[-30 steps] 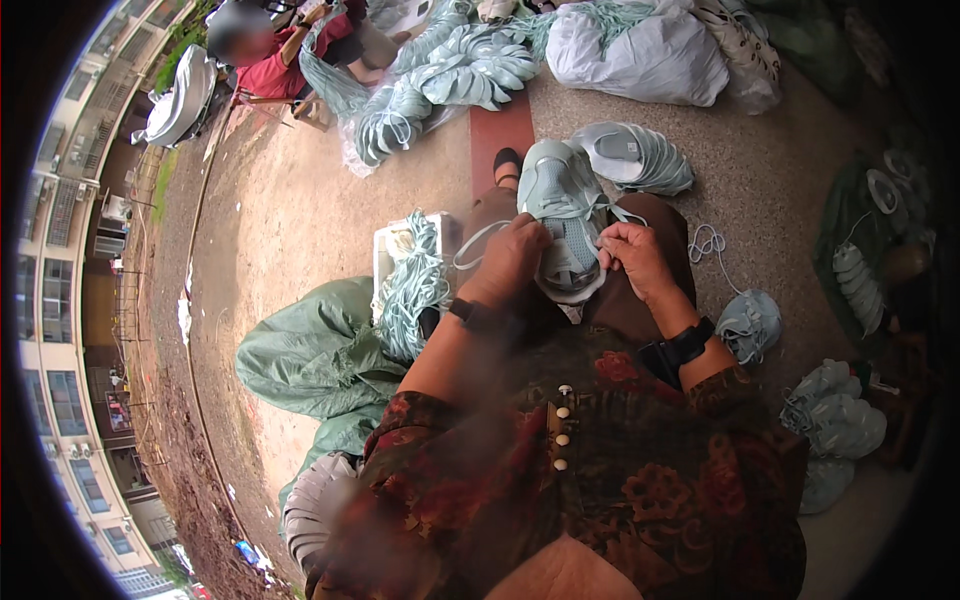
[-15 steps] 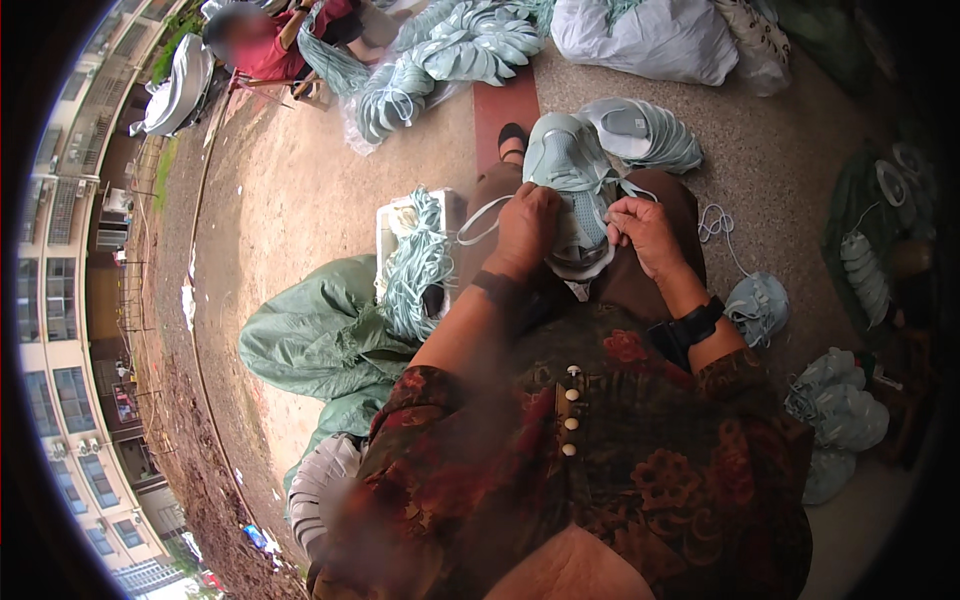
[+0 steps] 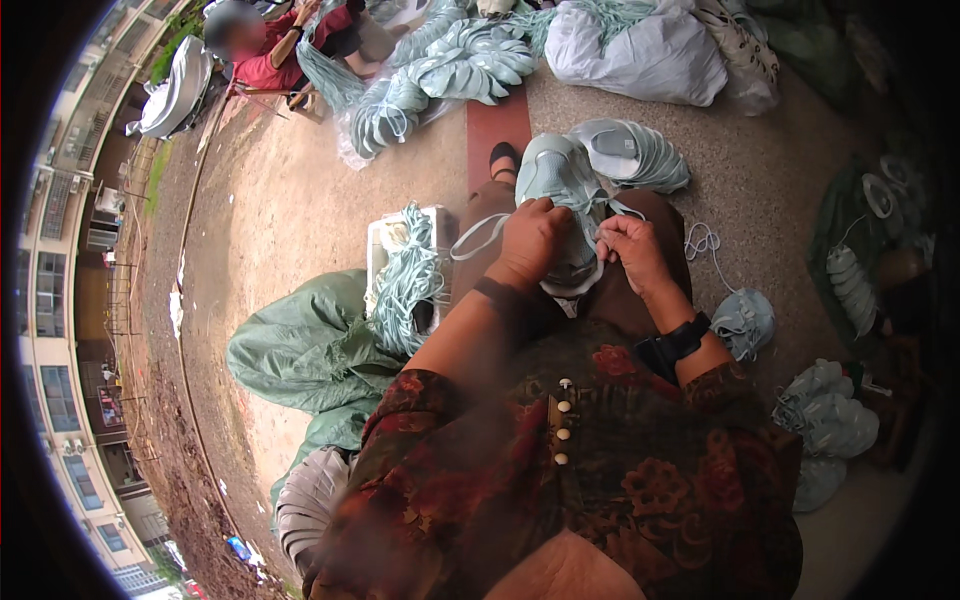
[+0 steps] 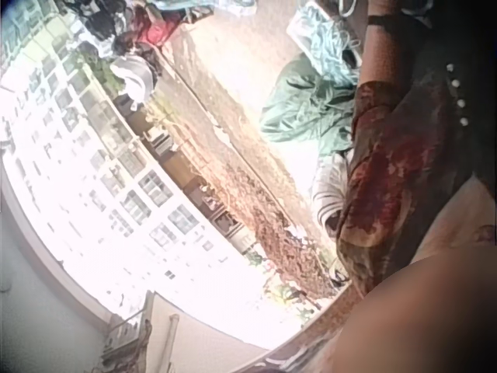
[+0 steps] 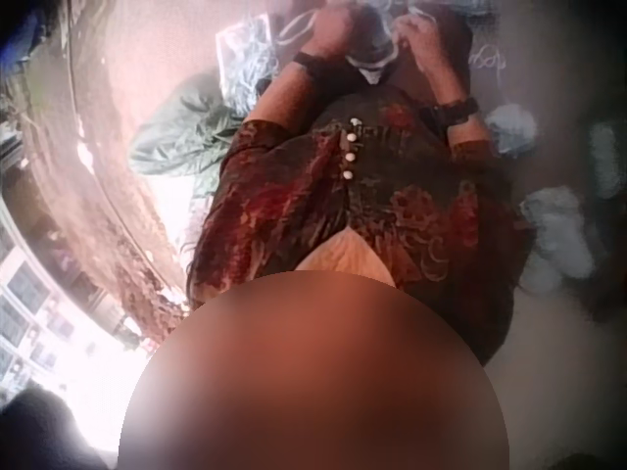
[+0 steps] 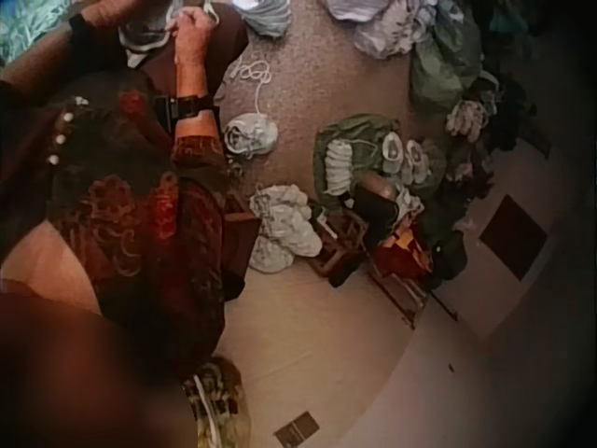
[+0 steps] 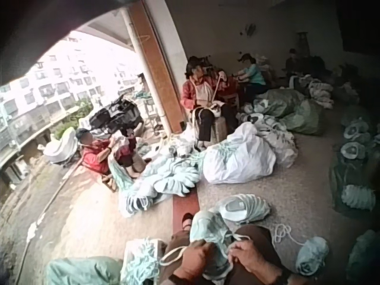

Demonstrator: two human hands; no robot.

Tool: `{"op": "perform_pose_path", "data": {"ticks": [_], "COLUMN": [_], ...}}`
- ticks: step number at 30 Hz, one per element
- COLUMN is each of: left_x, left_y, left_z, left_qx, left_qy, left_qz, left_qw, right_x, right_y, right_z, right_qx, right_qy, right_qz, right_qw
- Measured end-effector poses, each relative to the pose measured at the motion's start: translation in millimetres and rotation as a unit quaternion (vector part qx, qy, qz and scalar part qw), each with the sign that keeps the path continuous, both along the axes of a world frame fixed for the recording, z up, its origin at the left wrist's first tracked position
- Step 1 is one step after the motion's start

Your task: The person laces a shoe by hand, threading a lace through the eyelets and pulling it tight. They then set the shoe aside, pick up another shoe, and begin threading a lace through its eyelets.

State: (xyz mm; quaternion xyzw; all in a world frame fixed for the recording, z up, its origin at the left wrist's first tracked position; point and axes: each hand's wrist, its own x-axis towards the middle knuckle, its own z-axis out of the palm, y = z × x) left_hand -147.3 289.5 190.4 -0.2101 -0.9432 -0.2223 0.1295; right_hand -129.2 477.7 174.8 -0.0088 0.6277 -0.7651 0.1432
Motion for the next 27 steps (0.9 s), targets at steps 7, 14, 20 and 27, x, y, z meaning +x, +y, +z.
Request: {"op": "perform_pose_path", "data": {"ticks": [7,14,20,27], "left_x": [-11.9,26.6,38.8,43.3], "left_y": [3.0,-15.1,-37.2,-43.3], "left_z": [-2.3,17.0,15.7,-4.2], "left_qx": [0.013,0.302,0.325,0.531], "left_qy": [0.059,-0.195,-0.269,-0.363], "left_qz": [-0.086,-0.091,-0.142,-0.126], "left_qw": [0.994,0.929,0.896,0.755], "right_x": [-7.5,-24.0,-32.5,-32.8], "right_y": [-4.1,-23.4,-40.0,-43.7], "right_z": [8.5,15.0,1.6,12.2], "right_qx": [0.032,0.186,0.404,0.433], "right_qy": [0.029,0.072,0.238,0.241], "right_qz": [-0.007,0.030,0.043,0.087], "right_qw": [0.999,0.980,0.882,0.864]}}
